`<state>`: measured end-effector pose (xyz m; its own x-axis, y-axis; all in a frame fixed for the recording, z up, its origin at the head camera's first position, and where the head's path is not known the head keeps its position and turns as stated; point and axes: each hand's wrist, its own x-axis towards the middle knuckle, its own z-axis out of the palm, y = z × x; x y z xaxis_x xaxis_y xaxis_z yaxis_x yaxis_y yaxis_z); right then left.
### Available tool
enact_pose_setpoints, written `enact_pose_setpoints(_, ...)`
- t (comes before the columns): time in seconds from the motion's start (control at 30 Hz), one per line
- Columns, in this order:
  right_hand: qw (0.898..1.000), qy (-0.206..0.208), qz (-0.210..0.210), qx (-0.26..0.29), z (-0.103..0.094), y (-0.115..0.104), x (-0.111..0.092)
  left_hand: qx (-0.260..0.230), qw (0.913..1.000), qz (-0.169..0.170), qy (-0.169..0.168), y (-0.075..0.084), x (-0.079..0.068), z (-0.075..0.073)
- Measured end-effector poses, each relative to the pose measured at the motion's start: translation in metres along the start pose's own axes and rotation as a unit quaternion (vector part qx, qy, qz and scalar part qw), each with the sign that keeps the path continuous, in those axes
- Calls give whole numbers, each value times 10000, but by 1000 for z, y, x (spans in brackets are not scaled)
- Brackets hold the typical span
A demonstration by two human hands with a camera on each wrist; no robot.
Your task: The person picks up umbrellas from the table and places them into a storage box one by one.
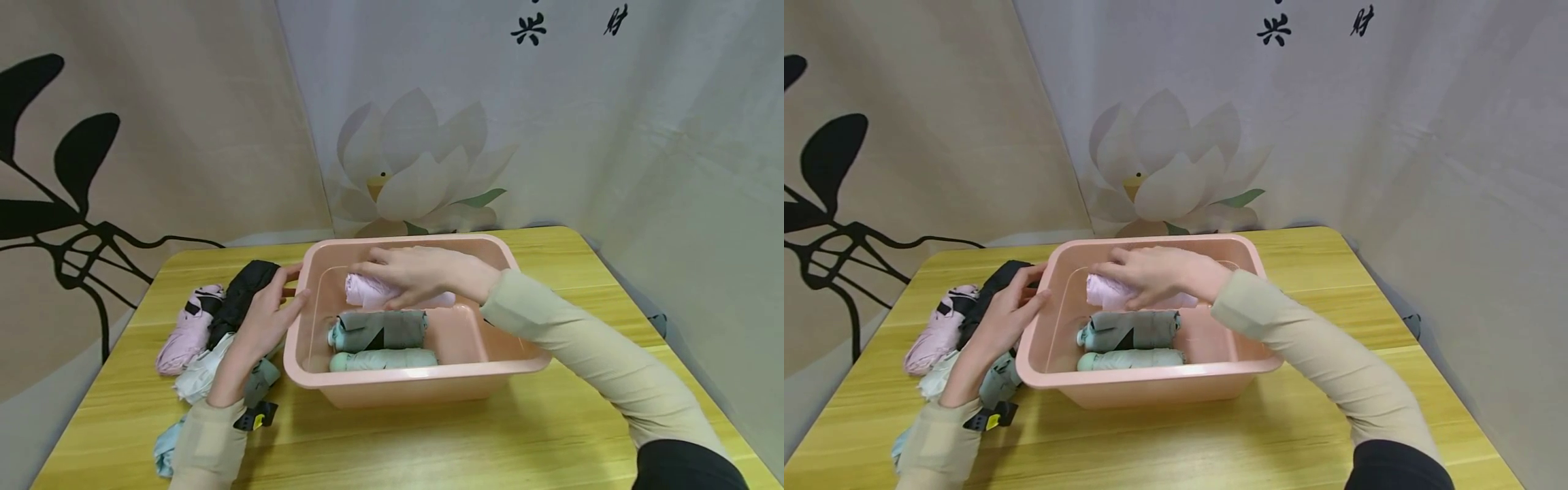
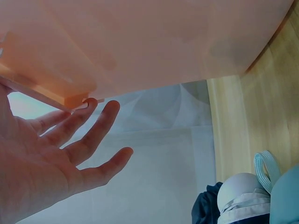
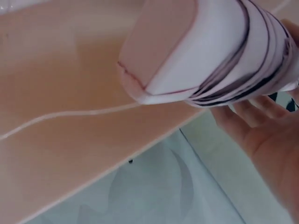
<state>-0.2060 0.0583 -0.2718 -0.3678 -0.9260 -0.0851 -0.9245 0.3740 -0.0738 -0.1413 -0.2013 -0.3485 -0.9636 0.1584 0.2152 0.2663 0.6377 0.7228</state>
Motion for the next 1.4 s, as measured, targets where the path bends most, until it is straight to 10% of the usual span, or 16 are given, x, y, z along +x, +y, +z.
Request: enact_pose_setpoints(1.4,9947,-883,-163,-492,57,-16,28,-181,9998,65,-13,2,-1,0)
